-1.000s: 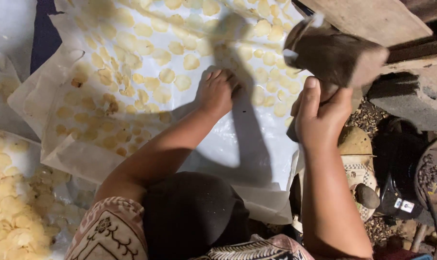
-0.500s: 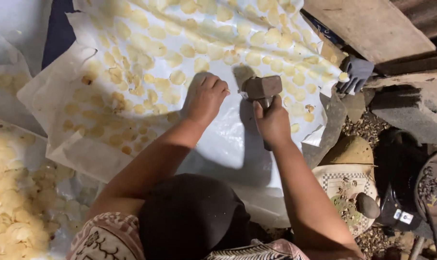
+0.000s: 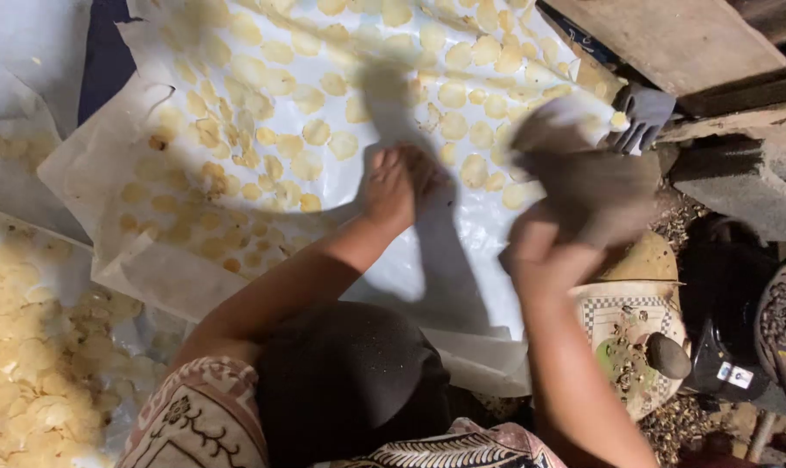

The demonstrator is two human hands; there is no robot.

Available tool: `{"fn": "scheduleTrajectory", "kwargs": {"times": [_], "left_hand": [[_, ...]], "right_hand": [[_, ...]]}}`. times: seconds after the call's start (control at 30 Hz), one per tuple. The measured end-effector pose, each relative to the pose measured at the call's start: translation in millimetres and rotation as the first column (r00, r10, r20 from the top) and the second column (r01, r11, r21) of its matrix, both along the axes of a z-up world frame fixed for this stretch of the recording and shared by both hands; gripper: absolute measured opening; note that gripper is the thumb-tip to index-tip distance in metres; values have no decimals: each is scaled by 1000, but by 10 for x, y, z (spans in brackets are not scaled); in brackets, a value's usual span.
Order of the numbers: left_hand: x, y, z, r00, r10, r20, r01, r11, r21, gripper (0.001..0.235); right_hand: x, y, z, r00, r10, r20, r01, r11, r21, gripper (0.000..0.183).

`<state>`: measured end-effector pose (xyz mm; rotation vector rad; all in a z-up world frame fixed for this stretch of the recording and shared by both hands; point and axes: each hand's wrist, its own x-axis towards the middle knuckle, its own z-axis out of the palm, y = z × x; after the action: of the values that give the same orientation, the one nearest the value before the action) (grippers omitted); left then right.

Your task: The person sits on the floor and uses a stone to crack cocoa beans on a patterned cloth. They then use a hammer to break the beans further on a white sheet and transfer the processed beans into a container.

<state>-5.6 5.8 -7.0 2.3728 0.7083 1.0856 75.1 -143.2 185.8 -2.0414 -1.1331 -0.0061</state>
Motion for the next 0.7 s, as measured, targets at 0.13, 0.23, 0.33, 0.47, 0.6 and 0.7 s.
{"fn": "scheduleTrajectory", "kwargs": {"times": [0.13, 0.23, 0.33, 0.47, 0.6, 0.7], "left_hand": [[-324, 62, -20, 986, 65, -152, -51, 995, 90, 29], [-588, 144, 107, 992, 45, -116, -35, 996, 88, 27], [-628, 95, 52, 997, 41, -71, -30, 989, 142, 22], [-489, 149, 76, 999, -28, 24, 27, 999, 46, 23], [-196, 121, -87, 996, -72, 53, 78, 991, -109, 44], [-19, 85, -187, 996, -93, 5, 92, 975, -201, 45]], "right_hand": [[33, 21, -934, 987, -159, 11, 137, 813, -566, 47], [92, 70, -1121, 988, -55, 146, 137, 752, -645, 53], [102, -41, -1076, 994, -60, 90, 103, 779, -618, 51], [259, 111, -585, 935, -151, -322, -23, 877, -479, 38], [106, 191, 239, 925, -295, -239, 140, 850, -507, 35], [-71, 181, 769, 977, 80, -200, -69, 996, 62, 8]]}}
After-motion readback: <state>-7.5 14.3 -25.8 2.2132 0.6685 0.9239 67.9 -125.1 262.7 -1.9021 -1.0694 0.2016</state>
